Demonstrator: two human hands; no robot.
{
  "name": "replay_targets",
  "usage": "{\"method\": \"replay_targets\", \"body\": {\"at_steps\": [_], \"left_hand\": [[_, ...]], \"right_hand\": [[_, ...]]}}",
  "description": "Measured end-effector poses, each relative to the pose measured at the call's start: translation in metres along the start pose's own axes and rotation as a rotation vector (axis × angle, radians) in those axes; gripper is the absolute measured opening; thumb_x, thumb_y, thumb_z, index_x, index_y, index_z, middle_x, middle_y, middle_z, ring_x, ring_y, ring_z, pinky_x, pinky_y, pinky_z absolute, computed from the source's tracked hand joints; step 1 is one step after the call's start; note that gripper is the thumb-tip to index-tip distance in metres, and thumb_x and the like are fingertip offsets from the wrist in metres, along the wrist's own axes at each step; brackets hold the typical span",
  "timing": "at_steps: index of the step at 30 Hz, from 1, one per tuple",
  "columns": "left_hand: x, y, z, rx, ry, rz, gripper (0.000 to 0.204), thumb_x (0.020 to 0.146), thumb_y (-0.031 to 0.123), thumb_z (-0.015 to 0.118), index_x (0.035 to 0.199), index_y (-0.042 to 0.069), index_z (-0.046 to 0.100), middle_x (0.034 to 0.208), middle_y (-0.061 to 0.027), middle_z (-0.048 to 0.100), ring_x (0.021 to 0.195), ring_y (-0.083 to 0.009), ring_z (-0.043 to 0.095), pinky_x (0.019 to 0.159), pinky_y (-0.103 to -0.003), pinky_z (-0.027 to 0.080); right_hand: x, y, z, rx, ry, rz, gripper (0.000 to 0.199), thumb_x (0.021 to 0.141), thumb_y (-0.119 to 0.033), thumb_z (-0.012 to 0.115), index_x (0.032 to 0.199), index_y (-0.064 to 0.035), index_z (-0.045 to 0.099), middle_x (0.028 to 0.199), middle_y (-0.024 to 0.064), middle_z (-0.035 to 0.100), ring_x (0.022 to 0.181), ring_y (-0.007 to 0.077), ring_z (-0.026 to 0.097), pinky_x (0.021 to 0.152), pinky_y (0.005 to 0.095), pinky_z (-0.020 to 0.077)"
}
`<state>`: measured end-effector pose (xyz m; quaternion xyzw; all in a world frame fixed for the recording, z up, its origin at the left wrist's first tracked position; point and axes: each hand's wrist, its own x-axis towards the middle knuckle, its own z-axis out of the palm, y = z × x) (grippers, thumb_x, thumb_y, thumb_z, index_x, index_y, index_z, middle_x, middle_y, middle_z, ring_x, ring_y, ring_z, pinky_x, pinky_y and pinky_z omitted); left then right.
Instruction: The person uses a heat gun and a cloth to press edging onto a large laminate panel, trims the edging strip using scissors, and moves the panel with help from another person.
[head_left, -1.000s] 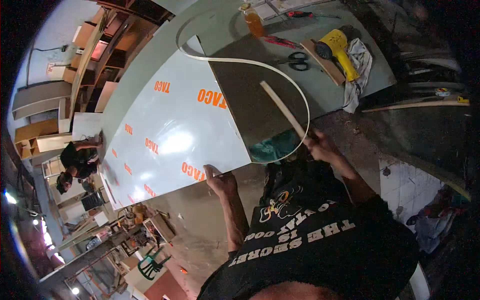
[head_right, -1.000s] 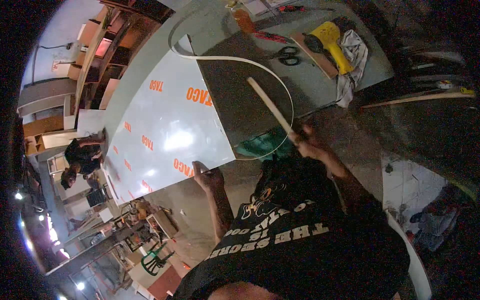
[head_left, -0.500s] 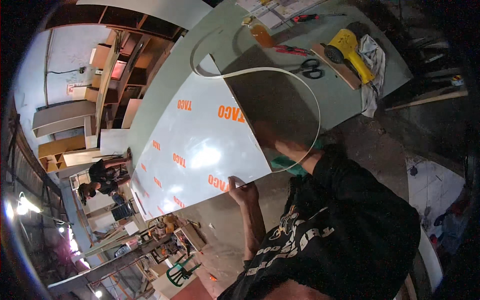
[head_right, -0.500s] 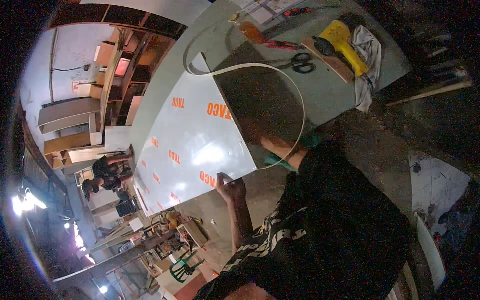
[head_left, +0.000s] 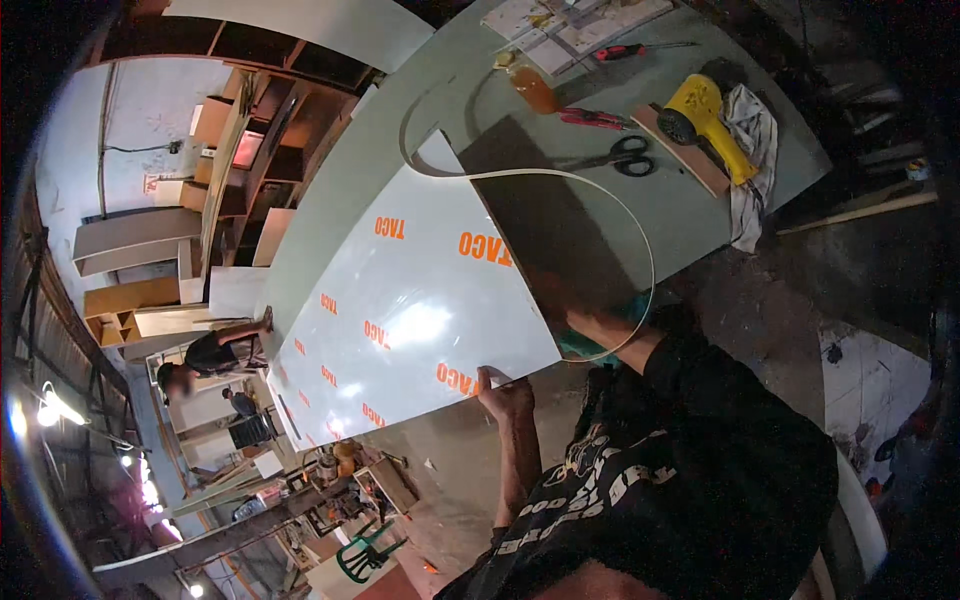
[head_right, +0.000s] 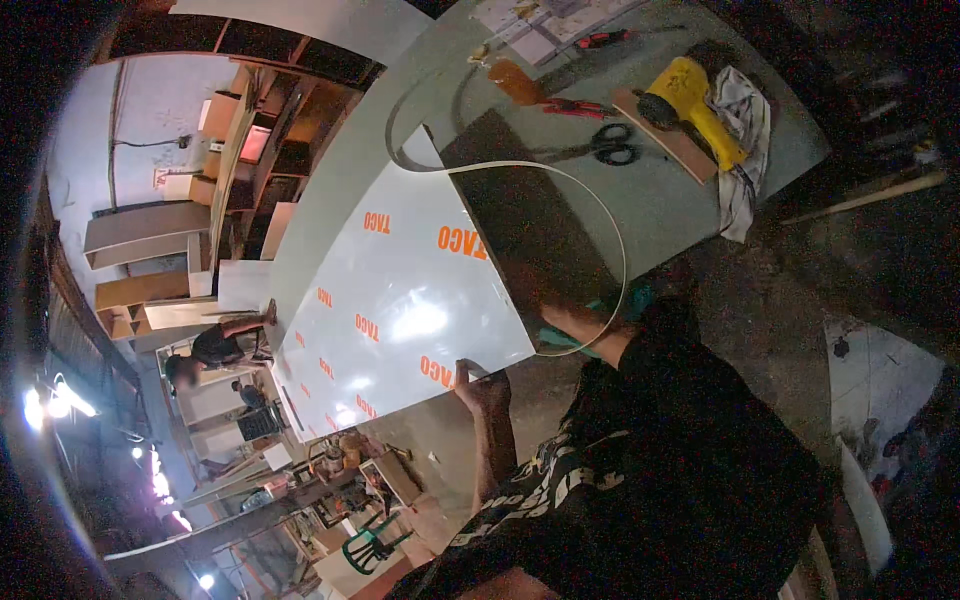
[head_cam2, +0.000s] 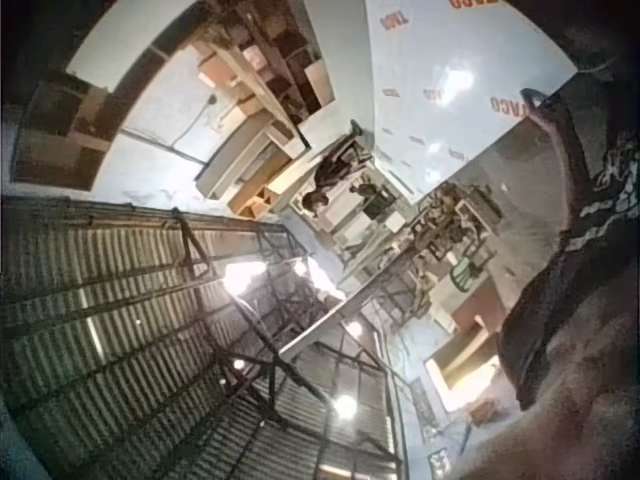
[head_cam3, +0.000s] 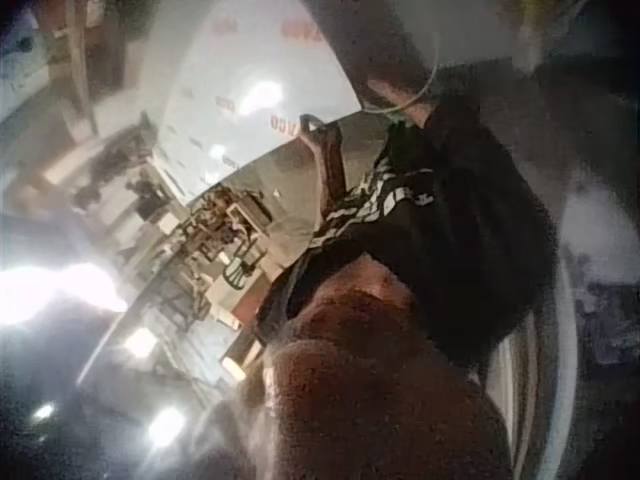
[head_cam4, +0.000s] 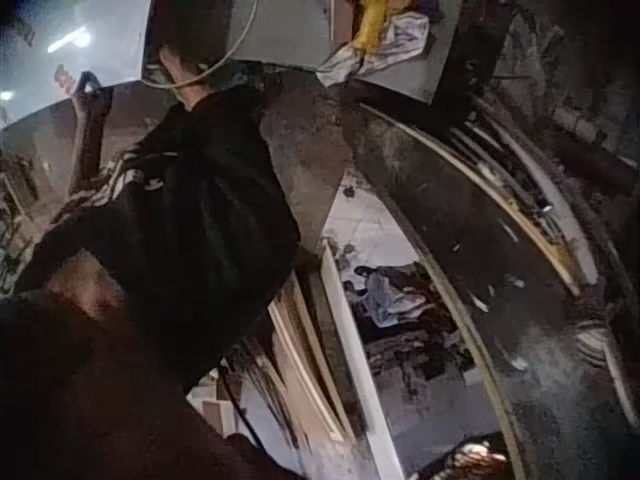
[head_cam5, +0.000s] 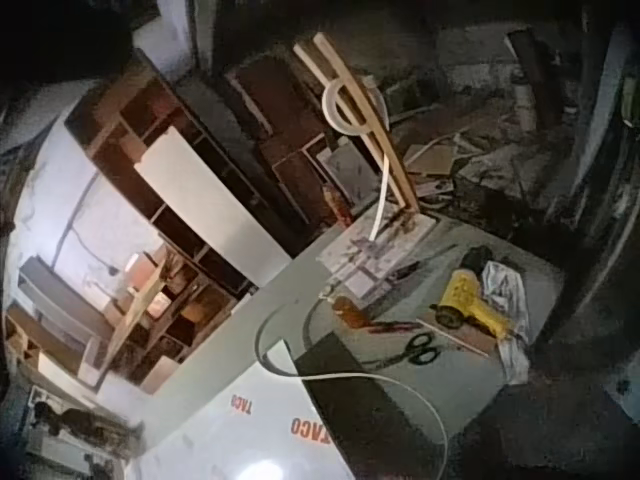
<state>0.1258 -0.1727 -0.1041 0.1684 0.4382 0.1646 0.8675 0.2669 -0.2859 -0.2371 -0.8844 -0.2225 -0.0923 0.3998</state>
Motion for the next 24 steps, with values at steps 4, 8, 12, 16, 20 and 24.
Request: {"method": "replay_targets", "body": {"at_steps": [4, 8, 12, 16, 20, 24], "left_hand": [[0.001, -0.001, 0.0, 0.03, -0.019, -0.027, 0.023, 0.095, 0.027, 0.052, 0.103, 0.007, 0.06, 0.102, -0.0044, 0.065, 0.095, -0.0203, 0.062, 0.087, -0.036, 0.051], [0.009, 0.004, -0.015, 0.06, -0.116, -0.005, 0.023, 0.095, 0.027, 0.052, 0.101, 0.007, 0.061, 0.102, -0.0045, 0.065, 0.095, -0.0209, 0.062, 0.087, -0.037, 0.051], [0.007, 0.002, -0.006, -0.037, -0.017, -0.029, 0.023, 0.095, 0.028, 0.052, 0.101, 0.007, 0.061, 0.102, -0.0045, 0.065, 0.095, -0.0212, 0.062, 0.087, -0.037, 0.051], [0.003, 0.002, 0.003, 0.001, 0.034, -0.075, 0.021, 0.094, 0.027, 0.052, 0.1, 0.009, 0.061, 0.101, -0.0036, 0.065, 0.095, -0.0205, 0.062, 0.085, -0.038, 0.052], [0.01, 0.011, -0.016, -0.032, -0.086, -0.153, 0.021, 0.094, 0.027, 0.052, 0.103, 0.009, 0.06, 0.103, -0.0046, 0.065, 0.096, -0.0214, 0.061, 0.085, -0.038, 0.052], [-0.002, 0.003, 0.003, -0.005, 0.013, -0.083, 0.021, 0.094, 0.027, 0.052, 0.104, 0.009, 0.06, 0.103, -0.0046, 0.065, 0.097, -0.0212, 0.061, 0.085, -0.038, 0.052]], "right_hand": [[-0.003, 0.0, -0.004, -0.014, -0.006, 0.001, 0.051, 0.092, -0.036, 0.053, 0.129, -0.0009, 0.048, 0.113, 0.0165, 0.061, 0.096, 0.0241, 0.059, 0.085, 0.0377, 0.048], [-0.005, -0.003, -0.005, -0.024, -0.015, -0.007, 0.05, 0.092, -0.035, 0.053, 0.128, -0.0008, 0.048, 0.113, 0.0168, 0.061, 0.098, 0.0246, 0.058, 0.086, 0.0379, 0.0475], [-0.007, -0.004, -0.006, -0.032, -0.013, -0.007, 0.049, 0.092, -0.034, 0.054, 0.127, -0.0007, 0.049, 0.114, 0.0171, 0.061, 0.099, 0.0251, 0.058, 0.087, 0.0381, 0.0471], [-0.014, -0.001, -0.008, -0.043, -0.009, 0.0, 0.048, 0.092, -0.033, 0.054, 0.127, -0.0006, 0.05, 0.114, 0.0174, 0.06, 0.1, 0.0256, 0.058, 0.088, 0.0384, 0.0467], [-0.02, -0.007, -0.01, -0.039, -0.013, -0.017, 0.047, 0.092, -0.032, 0.054, 0.126, -0.0004, 0.05, 0.115, 0.0176, 0.06, 0.101, 0.0261, 0.057, 0.089, 0.0386, 0.0462], [-0.024, -0.014, -0.006, -0.036, -0.001, -0.036, 0.046, 0.092, -0.031, 0.054, 0.126, -0.0003, 0.051, 0.115, 0.0179, 0.06, 0.103, 0.0266, 0.057, 0.09, 0.0388, 0.0458]]}}
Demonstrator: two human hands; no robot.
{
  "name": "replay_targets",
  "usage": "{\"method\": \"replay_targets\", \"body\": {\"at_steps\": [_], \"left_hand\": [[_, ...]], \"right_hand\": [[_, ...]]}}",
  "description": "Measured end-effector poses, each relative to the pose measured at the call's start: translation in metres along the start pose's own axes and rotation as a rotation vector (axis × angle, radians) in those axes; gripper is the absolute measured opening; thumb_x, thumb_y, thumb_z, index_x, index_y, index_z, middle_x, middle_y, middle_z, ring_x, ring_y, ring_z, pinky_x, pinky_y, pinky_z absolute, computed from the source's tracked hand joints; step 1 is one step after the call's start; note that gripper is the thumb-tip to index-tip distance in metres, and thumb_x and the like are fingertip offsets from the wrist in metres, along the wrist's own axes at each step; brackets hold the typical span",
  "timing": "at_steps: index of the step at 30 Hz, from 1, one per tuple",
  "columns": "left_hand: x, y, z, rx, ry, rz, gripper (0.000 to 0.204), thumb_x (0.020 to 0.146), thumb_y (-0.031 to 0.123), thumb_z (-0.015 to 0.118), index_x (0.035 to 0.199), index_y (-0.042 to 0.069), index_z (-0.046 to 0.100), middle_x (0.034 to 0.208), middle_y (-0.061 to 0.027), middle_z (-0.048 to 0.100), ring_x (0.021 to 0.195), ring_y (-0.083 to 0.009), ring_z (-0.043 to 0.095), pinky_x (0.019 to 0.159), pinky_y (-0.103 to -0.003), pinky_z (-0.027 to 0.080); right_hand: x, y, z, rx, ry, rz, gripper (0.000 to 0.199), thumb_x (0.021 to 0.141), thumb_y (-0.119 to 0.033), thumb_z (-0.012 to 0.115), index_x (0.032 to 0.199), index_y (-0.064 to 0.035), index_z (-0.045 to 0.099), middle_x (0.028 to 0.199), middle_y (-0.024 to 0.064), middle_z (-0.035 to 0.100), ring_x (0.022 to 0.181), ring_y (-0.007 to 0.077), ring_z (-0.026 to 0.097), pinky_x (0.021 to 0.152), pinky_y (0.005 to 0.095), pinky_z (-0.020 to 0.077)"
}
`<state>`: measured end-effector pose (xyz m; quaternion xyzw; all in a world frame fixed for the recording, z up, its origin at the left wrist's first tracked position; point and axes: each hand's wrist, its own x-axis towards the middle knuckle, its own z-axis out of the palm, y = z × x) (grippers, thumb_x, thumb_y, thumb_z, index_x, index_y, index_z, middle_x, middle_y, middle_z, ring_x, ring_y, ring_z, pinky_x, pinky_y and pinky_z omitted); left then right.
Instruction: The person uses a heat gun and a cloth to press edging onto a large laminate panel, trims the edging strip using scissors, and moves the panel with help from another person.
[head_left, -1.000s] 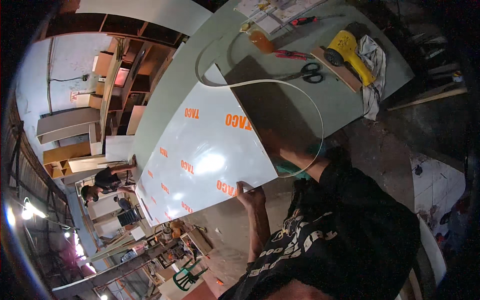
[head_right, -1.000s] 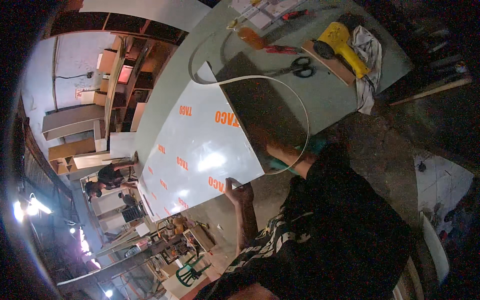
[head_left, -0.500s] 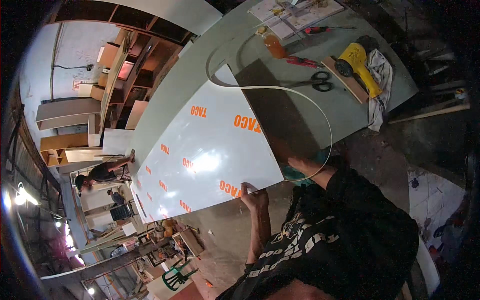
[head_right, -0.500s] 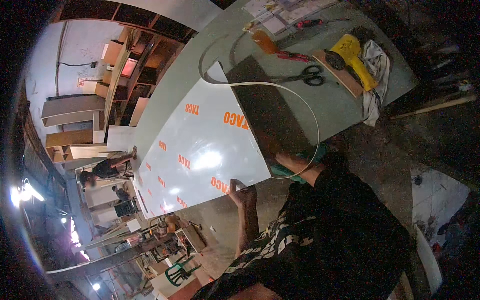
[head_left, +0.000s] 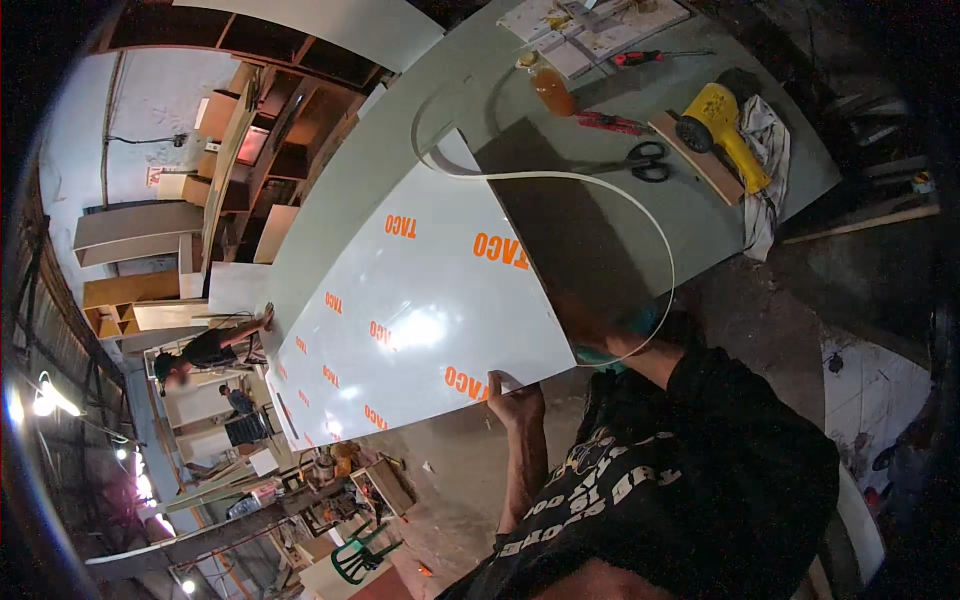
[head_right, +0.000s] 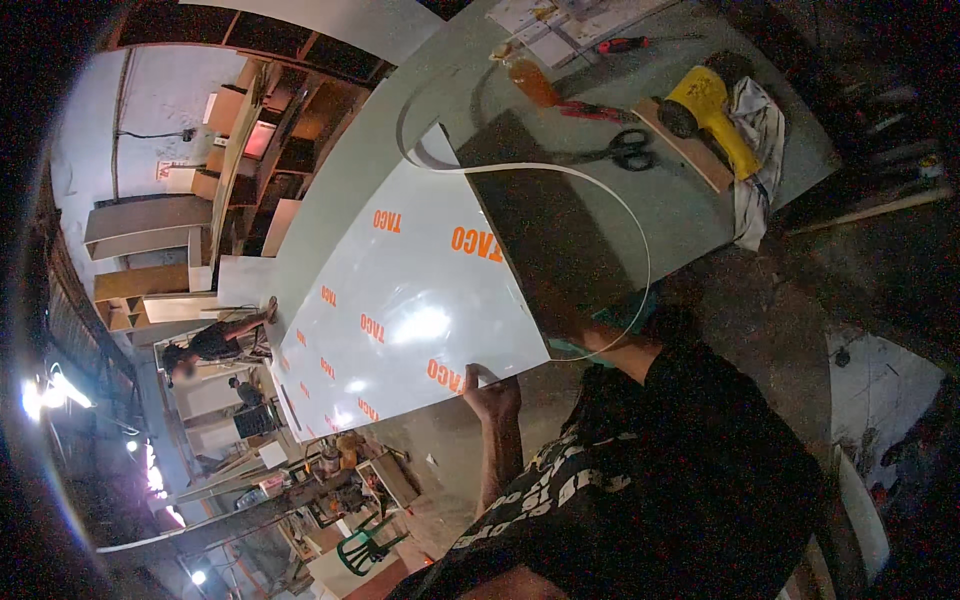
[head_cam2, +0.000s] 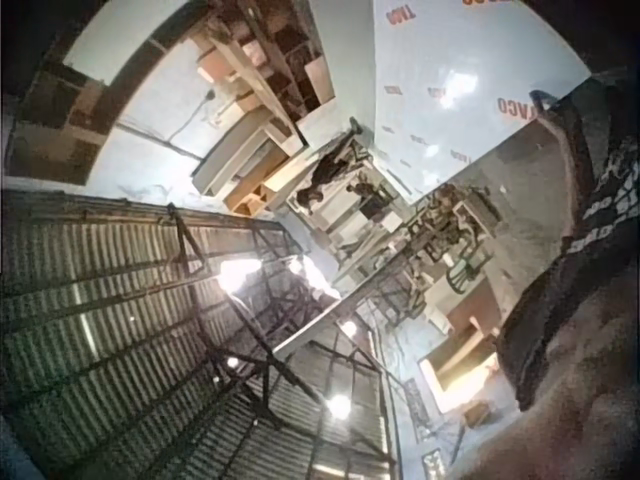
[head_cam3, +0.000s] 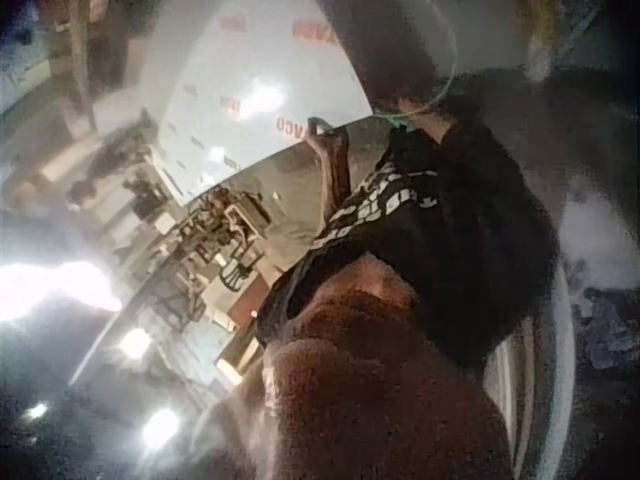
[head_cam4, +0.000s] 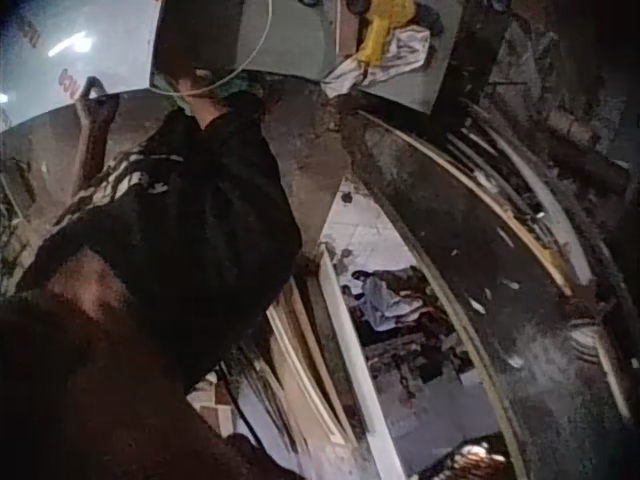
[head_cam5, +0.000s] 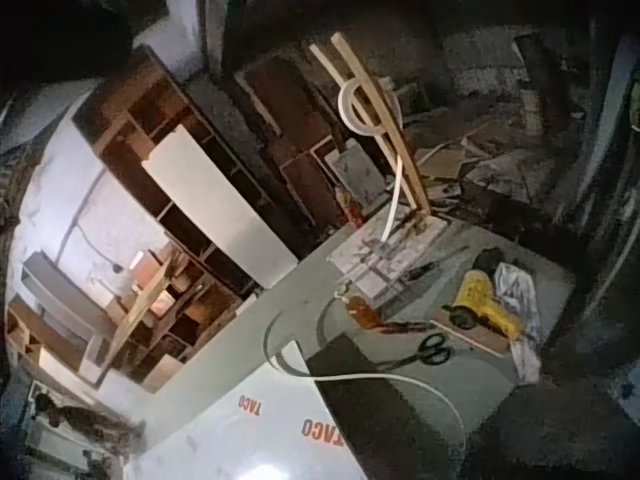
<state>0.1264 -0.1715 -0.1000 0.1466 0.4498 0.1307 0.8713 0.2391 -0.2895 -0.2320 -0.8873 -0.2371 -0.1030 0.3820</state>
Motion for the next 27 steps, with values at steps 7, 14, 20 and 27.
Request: {"method": "replay_targets", "body": {"at_steps": [7, 14, 20, 27], "left_hand": [[0.003, 0.008, -0.011, -0.008, -0.124, -0.019, 0.025, 0.093, 0.028, 0.054, 0.103, 0.006, 0.06, 0.106, -0.0073, 0.064, 0.1, -0.0238, 0.06, 0.09, -0.04, 0.049], [0.008, 0.003, -0.007, -0.003, -0.028, -0.023, 0.022, 0.093, 0.027, 0.054, 0.098, 0.007, 0.06, 0.099, -0.0063, 0.064, 0.091, -0.0227, 0.061, 0.086, -0.038, 0.051], [0.024, 0.007, -0.034, -0.076, -0.224, -0.108, 0.022, 0.092, 0.028, 0.055, 0.095, 0.007, 0.061, 0.098, -0.0059, 0.065, 0.091, -0.022, 0.062, 0.084, -0.038, 0.051], [0.024, 0.003, -0.025, 0.053, -0.088, 0.035, 0.025, 0.093, 0.03, 0.054, 0.099, 0.006, 0.06, 0.099, -0.0039, 0.065, 0.091, -0.0199, 0.061, 0.086, -0.036, 0.05]], "right_hand": [[-0.004, -0.02, 0.007, 0.021, 0.006, -0.033, 0.044, 0.092, -0.03, 0.054, 0.124, -0.0001, 0.052, 0.116, 0.0184, 0.059, 0.105, 0.0275, 0.056, 0.092, 0.0392, 0.045], [-0.011, -0.026, 0.002, 0.019, -0.003, -0.037, 0.042, 0.092, -0.028, 0.055, 0.123, 0.0001, 0.053, 0.116, 0.0189, 0.059, 0.107, 0.0284, 0.056, 0.094, 0.0396, 0.0443], [-0.012, -0.03, -0.003, 0.006, -0.019, -0.051, 0.041, 0.092, -0.027, 0.055, 0.122, 0.0003, 0.054, 0.117, 0.0193, 0.059, 0.109, 0.0292, 0.055, 0.095, 0.0399, 0.0436], [-0.04, -0.031, -0.031, -0.038, -0.086, -0.134, 0.039, 0.091, -0.025, 0.055, 0.121, 0.0005, 0.055, 0.118, 0.0198, 0.058, 0.111, 0.0301, 0.055, 0.097, 0.0403, 0.0429]]}}
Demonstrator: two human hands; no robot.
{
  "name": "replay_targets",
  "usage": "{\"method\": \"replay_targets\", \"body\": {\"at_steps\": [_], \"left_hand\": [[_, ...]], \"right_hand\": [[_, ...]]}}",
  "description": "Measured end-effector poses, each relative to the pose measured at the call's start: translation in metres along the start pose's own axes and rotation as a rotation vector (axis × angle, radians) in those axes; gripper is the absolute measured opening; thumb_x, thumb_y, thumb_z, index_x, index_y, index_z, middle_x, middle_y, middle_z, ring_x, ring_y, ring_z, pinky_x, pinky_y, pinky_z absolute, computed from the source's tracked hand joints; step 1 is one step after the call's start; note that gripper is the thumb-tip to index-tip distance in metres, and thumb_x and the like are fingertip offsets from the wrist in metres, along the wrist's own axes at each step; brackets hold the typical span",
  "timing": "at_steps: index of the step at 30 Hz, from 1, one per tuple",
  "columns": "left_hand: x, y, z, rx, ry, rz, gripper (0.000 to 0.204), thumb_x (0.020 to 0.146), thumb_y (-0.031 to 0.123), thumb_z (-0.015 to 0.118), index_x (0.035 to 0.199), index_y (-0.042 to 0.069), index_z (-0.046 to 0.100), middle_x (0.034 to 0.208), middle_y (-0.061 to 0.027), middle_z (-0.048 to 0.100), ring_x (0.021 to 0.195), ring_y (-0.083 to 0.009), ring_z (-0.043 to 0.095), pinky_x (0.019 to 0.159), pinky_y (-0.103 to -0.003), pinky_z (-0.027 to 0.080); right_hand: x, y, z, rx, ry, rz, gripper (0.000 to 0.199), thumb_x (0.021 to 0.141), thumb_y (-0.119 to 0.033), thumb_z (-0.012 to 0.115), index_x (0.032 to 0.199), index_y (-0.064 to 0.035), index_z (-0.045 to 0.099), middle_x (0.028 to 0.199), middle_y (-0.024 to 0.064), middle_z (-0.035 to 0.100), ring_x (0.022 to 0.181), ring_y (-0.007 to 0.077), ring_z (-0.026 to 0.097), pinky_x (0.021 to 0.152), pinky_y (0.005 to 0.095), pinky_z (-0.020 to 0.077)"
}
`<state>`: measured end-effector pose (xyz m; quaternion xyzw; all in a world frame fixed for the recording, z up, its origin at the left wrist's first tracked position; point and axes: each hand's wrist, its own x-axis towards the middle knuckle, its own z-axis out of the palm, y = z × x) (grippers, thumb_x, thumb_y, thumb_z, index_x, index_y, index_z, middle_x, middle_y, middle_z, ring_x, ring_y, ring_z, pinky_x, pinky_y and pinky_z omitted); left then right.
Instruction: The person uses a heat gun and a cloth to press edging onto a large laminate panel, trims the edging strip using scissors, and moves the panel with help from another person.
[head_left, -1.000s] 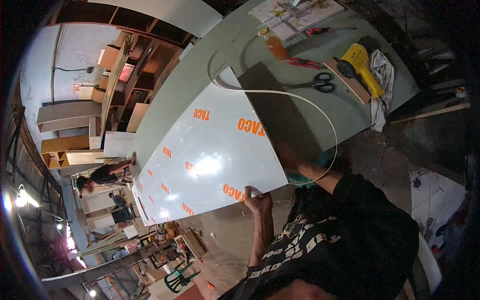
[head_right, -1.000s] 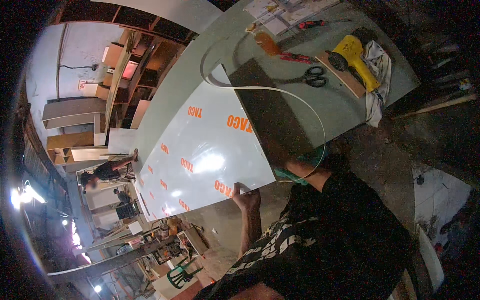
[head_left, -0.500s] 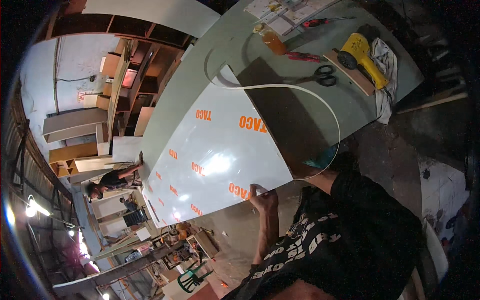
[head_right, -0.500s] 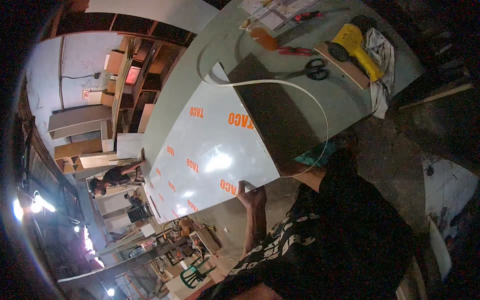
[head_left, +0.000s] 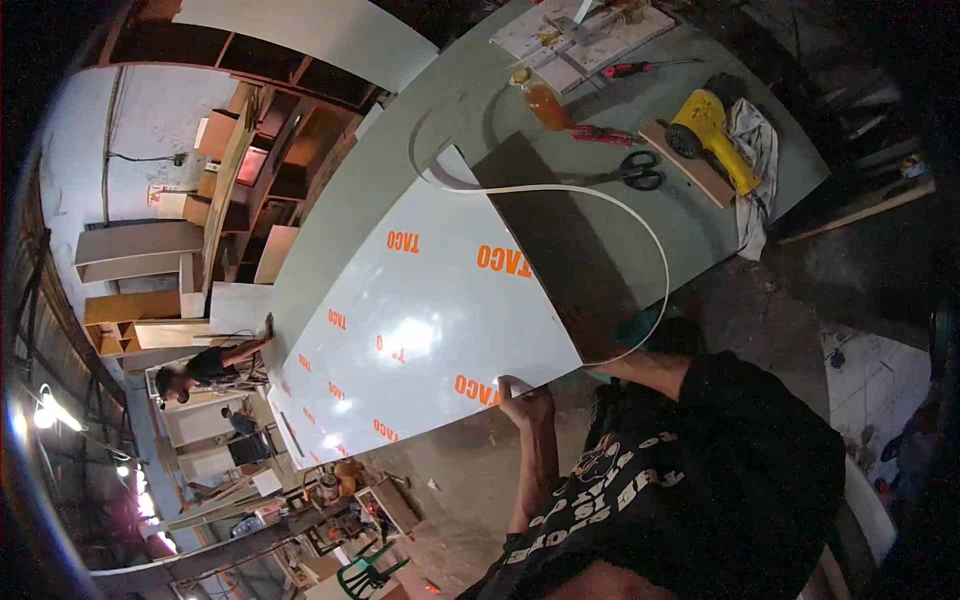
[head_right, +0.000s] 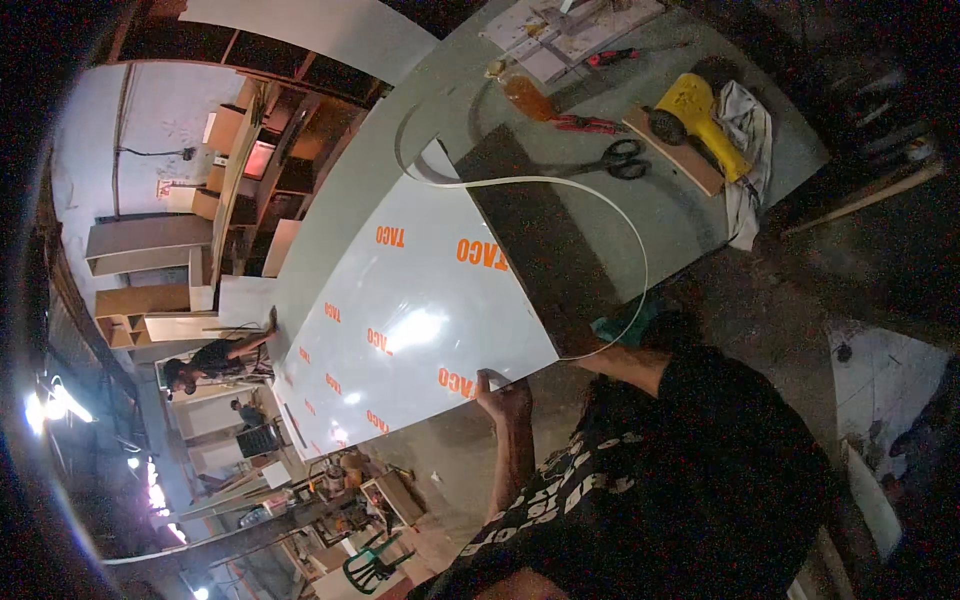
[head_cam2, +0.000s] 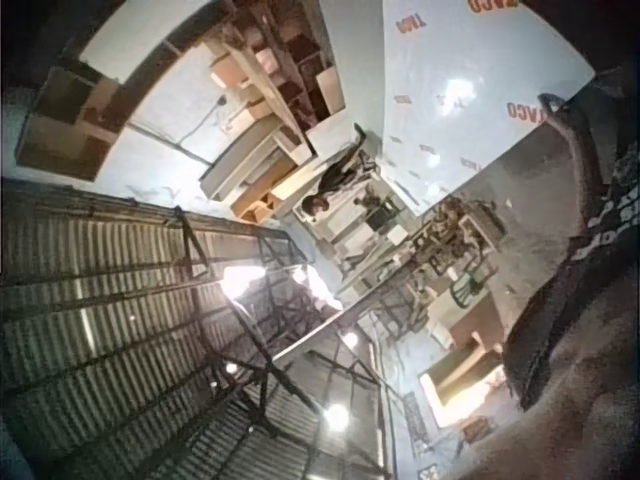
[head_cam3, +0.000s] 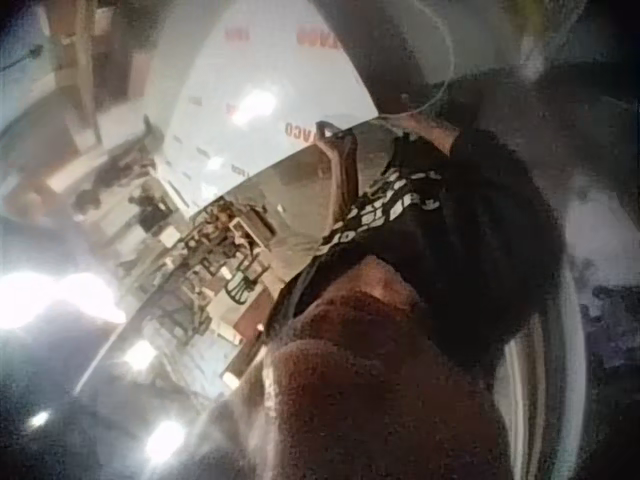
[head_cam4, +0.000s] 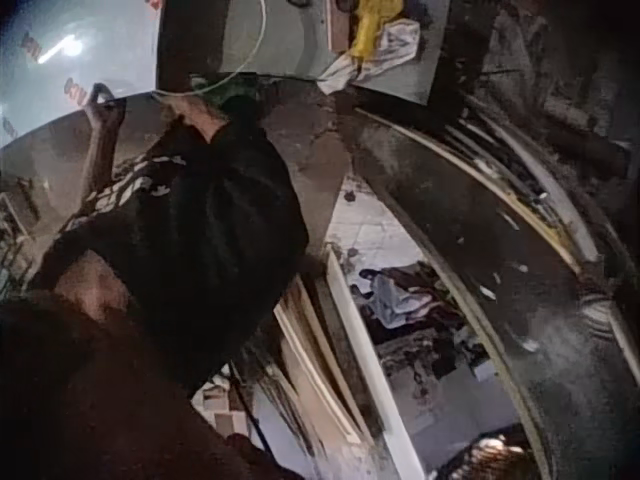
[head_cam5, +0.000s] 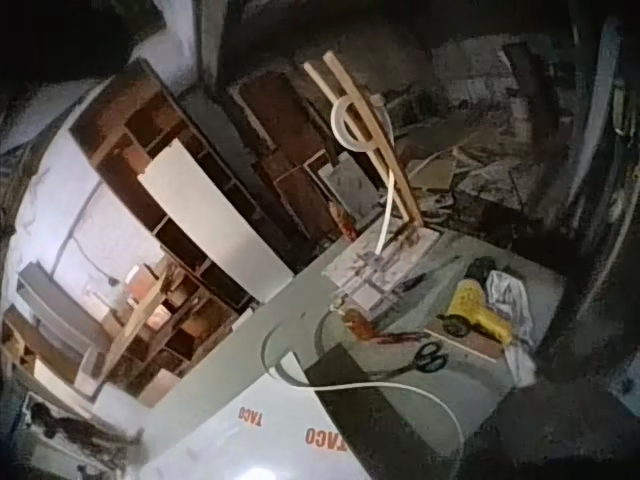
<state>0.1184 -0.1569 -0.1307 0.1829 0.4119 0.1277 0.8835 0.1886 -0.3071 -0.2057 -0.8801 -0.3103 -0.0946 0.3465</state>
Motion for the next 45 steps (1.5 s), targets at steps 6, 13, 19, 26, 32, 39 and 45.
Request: {"method": "replay_targets", "body": {"at_steps": [6, 13, 19, 26, 32, 39, 45], "left_hand": [[-0.001, -0.01, -0.004, 0.045, -0.09, 0.093, 0.03, 0.089, 0.029, 0.056, 0.107, 0.005, 0.058, 0.108, -0.0075, 0.063, 0.1, -0.0231, 0.059, 0.09, -0.037, 0.048], [-0.011, -0.024, -0.003, 0.112, -0.159, 0.163, 0.038, 0.094, 0.034, 0.048, 0.119, 0.005, 0.055, 0.117, -0.0095, 0.061, 0.108, -0.0236, 0.057, 0.096, -0.04, 0.044], [-0.02, -0.037, 0.007, 0.025, -0.095, 0.153, 0.04, 0.094, 0.037, 0.049, 0.12, 0.008, 0.054, 0.12, -0.0077, 0.057, 0.11, -0.0235, 0.054, 0.094, -0.04, 0.044], [-0.057, -0.094, 0.017, 0.143, 0.059, 0.237, 0.041, 0.091, 0.037, 0.057, 0.119, 0.007, 0.052, 0.114, -0.0067, 0.058, 0.11, -0.0226, 0.053, 0.096, -0.044, 0.039], [-0.088, -0.163, 0.054, 0.126, -0.05, 0.197, 0.051, 0.09, 0.033, 0.063, 0.127, 0.003, 0.046, 0.117, -0.0097, 0.055, 0.107, -0.0273, 0.056, 0.085, -0.039, 0.048], [-0.097, -0.203, 0.051, 0.052, -0.047, 0.278, 0.057, 0.091, 0.038, 0.06, 0.132, 0.001, 0.043, 0.118, -0.0112, 0.056, 0.106, -0.0255, 0.06, 0.09, -0.04, 0.049], [-0.098, -0.193, 0.06, 0.272, 0.065, 0.279, 0.063, 0.092, 0.038, 0.059, 0.136, -0.002, 0.04, 0.107, -0.0101, 0.061, 0.09, -0.0193, 0.064, 0.077, -0.034, 0.053]], "right_hand": [[-0.063, 0.002, -0.098, 0.028, -0.231, -0.114, 0.038, 0.091, -0.024, 0.055, 0.12, 0.0007, 0.056, 0.118, 0.0202, 0.058, 0.113, 0.0309, 0.054, 0.098, 0.0406, 0.0422], [-0.063, 0.067, -0.253, 0.201, -0.573, 0.396, 0.031, 0.087, -0.019, 0.061, 0.112, -0.002, 0.062, 0.105, 0.0167, 0.065, 0.093, 0.0291, 0.065, 0.078, 0.0378, 0.0522], [-0.044, 0.151, -0.342, 0.061, 0.082, 0.652, 0.028, 0.087, -0.018, 0.064, 0.109, -0.0012, 0.063, 0.095, 0.0147, 0.066, 0.085, 0.0232, 0.066, 0.074, 0.0352, 0.0518], [0.046, 0.178, -0.333, 0.092, -0.137, 0.465, 0.026, 0.092, -0.018, 0.058, 0.113, -0.0027, 0.062, 0.1, 0.0135, 0.064, 0.09, 0.0251, 0.065, 0.077, 0.037, 0.0515], [0.07, 0.263, -0.352, 0.092, -0.058, 0.358, 0.027, 0.089, -0.017, 0.061, 0.11, -0.0005, 0.062, 0.099, 0.015, 0.065, 0.087, 0.0234, 0.065, 0.076, 0.0332, 0.052], [0.161, 0.255, -0.337, 0.245, -0.146, 0.109, 0.027, 0.084, -0.013, 0.063, 0.108, -0.0009, 0.062, 0.096, 0.0141, 0.065, 0.08, 0.0226, 0.066, 0.073, 0.0314, 0.0518], [0.288, 0.175, -0.219, 0.278, -0.487, -0.001, 0.067, 0.078, -0.037, 0.068, 0.13, -0.0014, 0.046, 0.121, 0.025, 0.056, 0.105, 0.0339, 0.06, 0.092, 0.0396, 0.0464]]}}
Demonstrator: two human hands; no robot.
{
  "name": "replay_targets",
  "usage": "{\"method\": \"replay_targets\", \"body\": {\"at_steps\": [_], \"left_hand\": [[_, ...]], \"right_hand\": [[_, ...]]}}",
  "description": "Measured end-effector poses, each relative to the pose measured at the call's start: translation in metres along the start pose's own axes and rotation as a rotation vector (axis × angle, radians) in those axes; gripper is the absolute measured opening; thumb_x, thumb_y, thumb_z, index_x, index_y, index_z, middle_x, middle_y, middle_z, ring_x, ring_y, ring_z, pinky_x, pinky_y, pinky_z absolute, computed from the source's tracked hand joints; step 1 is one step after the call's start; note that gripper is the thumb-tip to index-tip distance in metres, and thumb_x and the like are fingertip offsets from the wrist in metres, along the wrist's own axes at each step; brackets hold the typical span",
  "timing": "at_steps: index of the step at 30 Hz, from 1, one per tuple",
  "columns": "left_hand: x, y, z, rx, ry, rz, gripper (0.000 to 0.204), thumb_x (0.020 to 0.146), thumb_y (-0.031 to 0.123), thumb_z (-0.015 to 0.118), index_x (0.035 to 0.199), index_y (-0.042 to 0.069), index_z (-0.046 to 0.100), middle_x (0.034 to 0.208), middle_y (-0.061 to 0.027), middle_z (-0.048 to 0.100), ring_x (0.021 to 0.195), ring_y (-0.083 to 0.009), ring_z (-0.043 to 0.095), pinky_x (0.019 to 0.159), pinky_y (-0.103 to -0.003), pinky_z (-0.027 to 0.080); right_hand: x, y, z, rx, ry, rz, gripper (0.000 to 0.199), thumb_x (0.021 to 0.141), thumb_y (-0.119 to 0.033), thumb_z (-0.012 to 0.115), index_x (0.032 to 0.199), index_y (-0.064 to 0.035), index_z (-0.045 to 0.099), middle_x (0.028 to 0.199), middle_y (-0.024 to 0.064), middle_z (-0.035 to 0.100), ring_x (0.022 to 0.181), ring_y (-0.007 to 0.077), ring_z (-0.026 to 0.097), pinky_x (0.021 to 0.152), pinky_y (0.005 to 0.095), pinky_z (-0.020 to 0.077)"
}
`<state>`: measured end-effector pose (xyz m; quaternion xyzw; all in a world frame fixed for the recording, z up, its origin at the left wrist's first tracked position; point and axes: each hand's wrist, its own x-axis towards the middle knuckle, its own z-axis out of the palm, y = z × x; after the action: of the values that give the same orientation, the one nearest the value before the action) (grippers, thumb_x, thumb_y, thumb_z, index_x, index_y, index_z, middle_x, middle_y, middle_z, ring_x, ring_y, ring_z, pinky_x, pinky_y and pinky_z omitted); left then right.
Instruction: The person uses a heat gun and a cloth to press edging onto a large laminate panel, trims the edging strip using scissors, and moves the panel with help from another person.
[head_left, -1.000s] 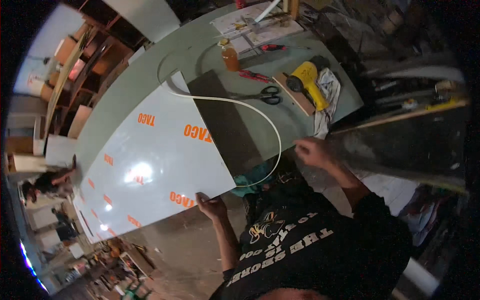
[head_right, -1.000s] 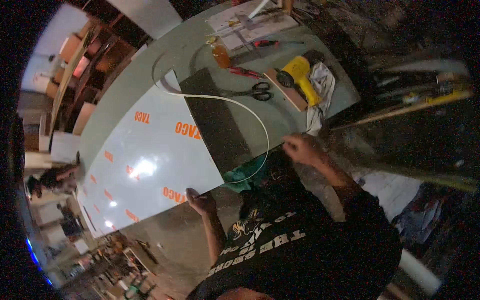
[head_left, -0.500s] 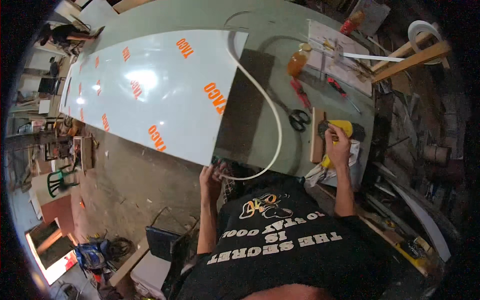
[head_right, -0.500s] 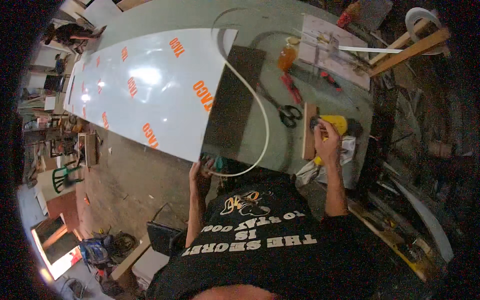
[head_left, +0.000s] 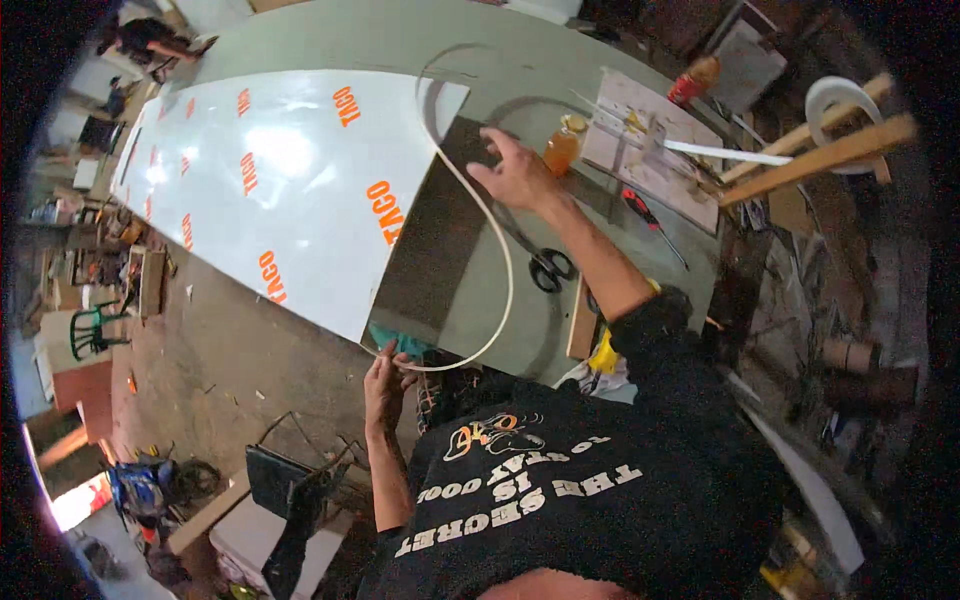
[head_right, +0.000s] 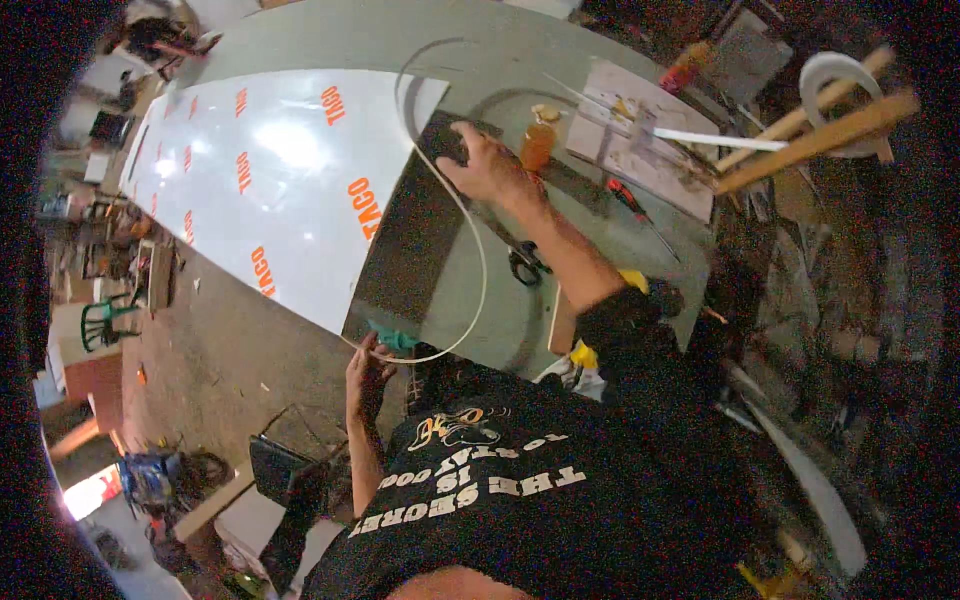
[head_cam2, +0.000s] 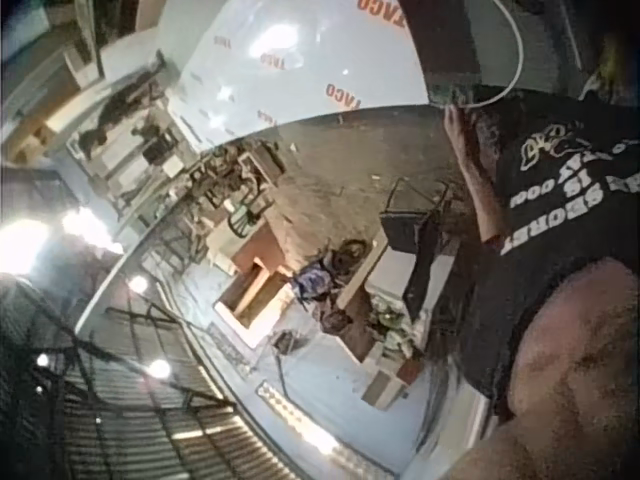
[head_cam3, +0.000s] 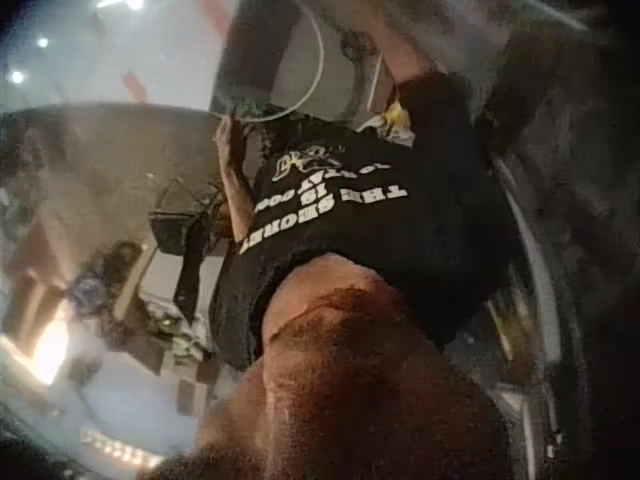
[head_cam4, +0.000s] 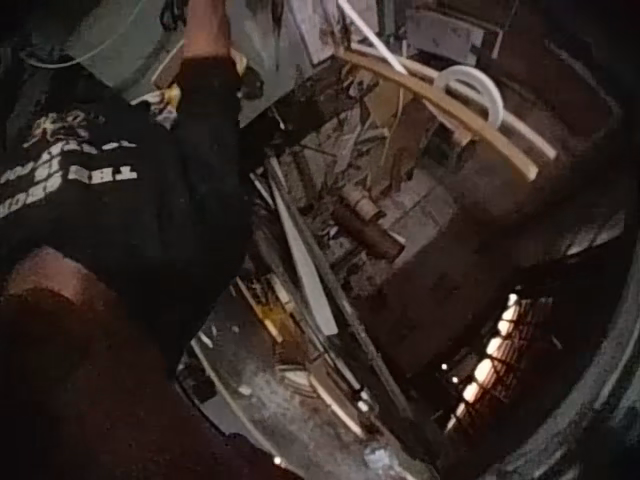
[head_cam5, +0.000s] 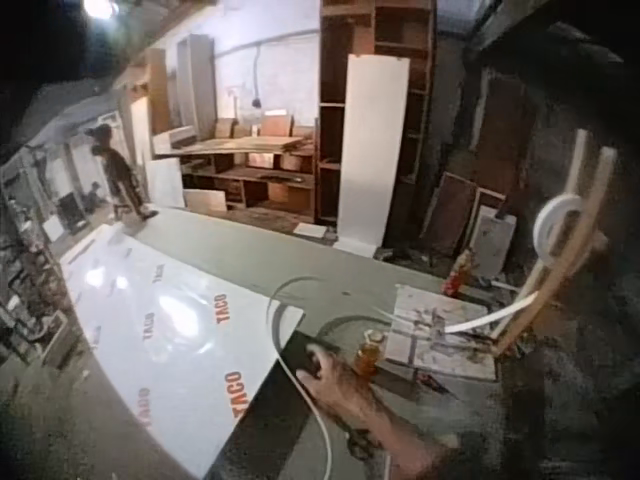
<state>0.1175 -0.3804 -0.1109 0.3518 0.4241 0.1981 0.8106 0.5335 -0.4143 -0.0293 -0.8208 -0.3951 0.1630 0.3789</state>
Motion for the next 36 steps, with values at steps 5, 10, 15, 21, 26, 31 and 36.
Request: {"method": "replay_targets", "body": {"at_steps": [5, 10, 15, 21, 26, 31, 36], "left_hand": [[0.01, 0.004, 0.014, -0.006, 0.008, -0.06, 0.063, 0.094, 0.034, 0.059, 0.138, -0.005, 0.038, 0.098, -0.009, 0.06, 0.071, -0.0109, 0.054, 0.065, -0.028, 0.049], [0.017, 0.003, 0.022, -0.12, -0.021, -0.049, 0.063, 0.094, 0.029, 0.058, 0.139, -0.008, 0.033, 0.1, -0.0102, 0.062, 0.078, -0.0096, 0.056, 0.069, -0.025, 0.049], [0.009, 0.012, 0.021, -0.144, -0.001, -0.055, 0.06, 0.094, 0.03, 0.059, 0.135, -0.008, 0.038, 0.1, -0.0114, 0.064, 0.077, -0.0102, 0.056, 0.07, -0.026, 0.049], [0.024, 0.005, 0.034, -0.107, 0.03, -0.024, 0.056, 0.091, 0.032, 0.063, 0.131, -0.002, 0.046, 0.121, -0.0145, 0.058, 0.108, -0.0214, 0.059, 0.089, -0.033, 0.05], [0.032, 0.008, 0.058, -0.222, 0.127, 0.036, 0.058, 0.09, 0.032, 0.064, 0.132, -0.002, 0.044, 0.129, -0.0158, 0.052, 0.116, -0.0236, 0.056, 0.092, -0.035, 0.05], [0.038, 0.006, 0.055, -0.177, 0.152, 0.025, 0.054, 0.095, 0.035, 0.054, 0.134, -0.001, 0.044, 0.133, -0.0144, 0.049, 0.124, -0.0243, 0.049, 0.098, -0.041, 0.043], [0.032, 0.019, 0.063, -0.148, 0.121, 0.004, 0.057, 0.095, 0.032, 0.056, 0.137, -0.002, 0.039, 0.132, -0.0167, 0.05, 0.121, -0.0272, 0.052, 0.093, -0.04, 0.047]], "right_hand": [[0.108, 0.057, 0.065, 0.097, -0.245, 0.082, 0.081, 0.078, -0.036, 0.072, 0.14, -0.0016, 0.033, 0.111, 0.0201, 0.062, 0.083, 0.0261, 0.067, 0.074, 0.0349, 0.0534], [0.123, 0.102, 0.035, 0.218, 0.032, -0.202, 0.046, 0.085, -0.026, 0.064, 0.123, -0.0016, 0.051, 0.089, 0.0085, 0.067, 0.069, 0.0167, 0.063, 0.059, 0.0305, 0.0513], [0.13, 0.051, 0.013, 0.54, 0.314, 0.166, 0.028, 0.088, -0.028, 0.057, 0.105, -0.0059, 0.062, 0.081, 0.0065, 0.066, 0.059, 0.0172, 0.06, 0.052, 0.0325, 0.0487], [0.188, 0.067, 0.0, 0.558, 0.484, 0.412, 0.023, 0.092, -0.021, 0.055, 0.103, -0.0012, 0.055, 0.076, 0.0061, 0.059, 0.057, 0.0151, 0.054, 0.048, 0.0308, 0.0447], [0.219, 0.093, 0.002, 0.778, 0.424, 0.583, 0.018, 0.089, -0.018, 0.059, 0.085, -0.0003, 0.06, 0.067, 0.0071, 0.057, 0.051, 0.0163, 0.053, 0.045, 0.0321, 0.0455], [0.251, 0.104, 0.037, 0.852, 0.393, 0.655, 0.015, 0.086, -0.018, 0.062, 0.088, -0.0032, 0.06, 0.067, 0.0054, 0.057, 0.052, 0.015, 0.054, 0.045, 0.0312, 0.0469], [0.275, 0.124, 0.047, 0.842, 0.28, 0.638, 0.013, 0.086, -0.017, 0.062, 0.087, -0.0044, 0.06, 0.066, 0.0047, 0.058, 0.052, 0.0156, 0.054, 0.046, 0.0311, 0.0481]]}}
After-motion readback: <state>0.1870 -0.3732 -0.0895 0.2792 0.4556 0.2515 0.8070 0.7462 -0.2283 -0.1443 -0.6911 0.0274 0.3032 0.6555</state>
